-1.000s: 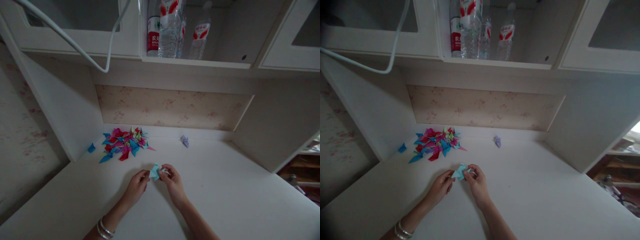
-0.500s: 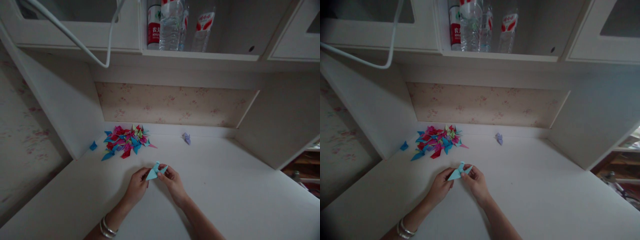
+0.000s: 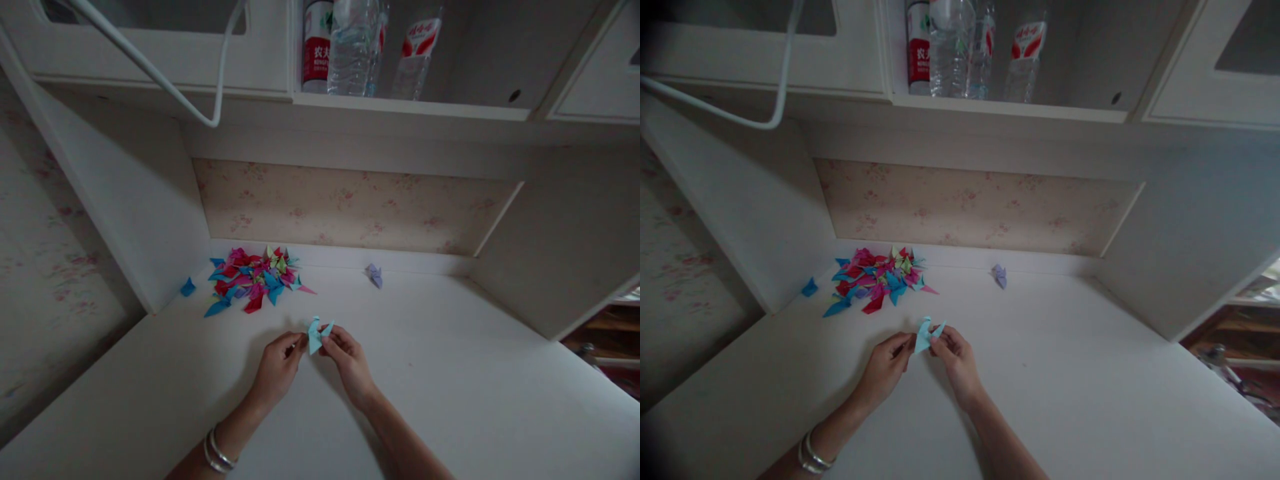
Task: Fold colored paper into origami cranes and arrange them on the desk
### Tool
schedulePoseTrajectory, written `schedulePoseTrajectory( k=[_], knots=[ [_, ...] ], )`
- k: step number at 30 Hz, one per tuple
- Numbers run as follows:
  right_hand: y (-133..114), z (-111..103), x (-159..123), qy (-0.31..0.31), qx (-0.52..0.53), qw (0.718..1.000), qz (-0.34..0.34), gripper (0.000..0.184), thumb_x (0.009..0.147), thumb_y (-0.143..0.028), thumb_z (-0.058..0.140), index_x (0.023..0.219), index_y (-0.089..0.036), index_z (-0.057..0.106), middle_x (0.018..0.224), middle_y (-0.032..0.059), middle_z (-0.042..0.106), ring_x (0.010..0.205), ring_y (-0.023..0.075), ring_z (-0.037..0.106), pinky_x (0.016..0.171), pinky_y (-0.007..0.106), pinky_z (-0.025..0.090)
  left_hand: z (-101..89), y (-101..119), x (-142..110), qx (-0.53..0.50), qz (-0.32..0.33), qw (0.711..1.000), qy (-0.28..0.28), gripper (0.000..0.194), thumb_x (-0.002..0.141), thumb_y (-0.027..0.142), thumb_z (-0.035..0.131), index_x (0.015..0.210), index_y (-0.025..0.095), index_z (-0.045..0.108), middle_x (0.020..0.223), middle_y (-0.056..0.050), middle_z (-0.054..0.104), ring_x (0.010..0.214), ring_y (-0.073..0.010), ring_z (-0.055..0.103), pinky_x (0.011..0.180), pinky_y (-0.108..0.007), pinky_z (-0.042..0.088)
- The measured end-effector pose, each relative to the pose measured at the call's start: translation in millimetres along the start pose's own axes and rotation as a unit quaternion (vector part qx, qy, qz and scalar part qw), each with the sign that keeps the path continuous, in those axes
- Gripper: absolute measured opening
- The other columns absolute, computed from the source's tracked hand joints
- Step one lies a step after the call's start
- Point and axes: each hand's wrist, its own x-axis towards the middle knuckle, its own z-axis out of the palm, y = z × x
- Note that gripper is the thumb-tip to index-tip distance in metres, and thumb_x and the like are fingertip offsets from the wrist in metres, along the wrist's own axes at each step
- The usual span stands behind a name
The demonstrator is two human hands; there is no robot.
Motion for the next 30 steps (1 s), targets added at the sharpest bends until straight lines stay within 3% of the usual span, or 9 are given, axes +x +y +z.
schedulePoseTrajectory(
  k=[8, 16, 25, 30],
  knots=[
    [1.8, -1.6, -0.2, -0.004, -0.002, 1.0, 0.002, 0.026, 0.075, -0.034, 0.072, 0.097, -0.022, 0.068, 0.079, 0.0009, 0.063, 0.073, 0.0149, 0.054, 0.071, 0.028, 0.042, 2.6, -3.9, 0.4, -0.01, -0.007, 1.0, -0.018, 0.033, 0.088, 0.042, 0.048, 0.083, 0.018, 0.07, 0.067, -0.001, 0.057, 0.056, -0.012, 0.047, 0.051, -0.02, 0.034],
    [5.4, -4.3, 2.6, 0.032, -0.016, 0.999, -0.01, 0.021, 0.076, -0.035, 0.07, 0.094, -0.022, 0.07, 0.084, 0.0016, 0.066, 0.078, 0.0166, 0.056, 0.074, 0.028, 0.044, 6.1, -5.7, 0.3, 0.008, 0.006, 0.999, -0.035, 0.035, 0.089, 0.041, 0.046, 0.073, 0.016, 0.064, 0.066, 0.0, 0.055, 0.055, -0.011, 0.046, 0.052, -0.02, 0.033],
    [4.7, -4.9, 2.6, 0.019, -0.013, 1.0, 0.009, 0.032, 0.079, -0.039, 0.067, 0.104, -0.02, 0.069, 0.095, 0.0053, 0.066, 0.083, 0.0184, 0.057, 0.074, 0.031, 0.046, 6.5, -4.7, -0.2, 0.026, 0.012, 0.999, -0.033, 0.036, 0.09, 0.04, 0.044, 0.071, 0.016, 0.062, 0.065, 0.001, 0.052, 0.056, -0.011, 0.045, 0.051, -0.02, 0.033],
    [0.5, 0.5, 0.2, 0.024, -0.011, 0.999, 0.039, 0.041, 0.074, -0.042, 0.072, 0.107, -0.019, 0.065, 0.087, 0.0045, 0.065, 0.071, 0.0158, 0.056, 0.064, 0.028, 0.045, 7.0, -3.0, -0.6, 0.016, 0.007, 0.999, -0.039, 0.035, 0.09, 0.039, 0.043, 0.078, 0.016, 0.067, 0.067, -0.001, 0.057, 0.058, -0.0125, 0.048, 0.052, -0.02, 0.035]
  ],
)
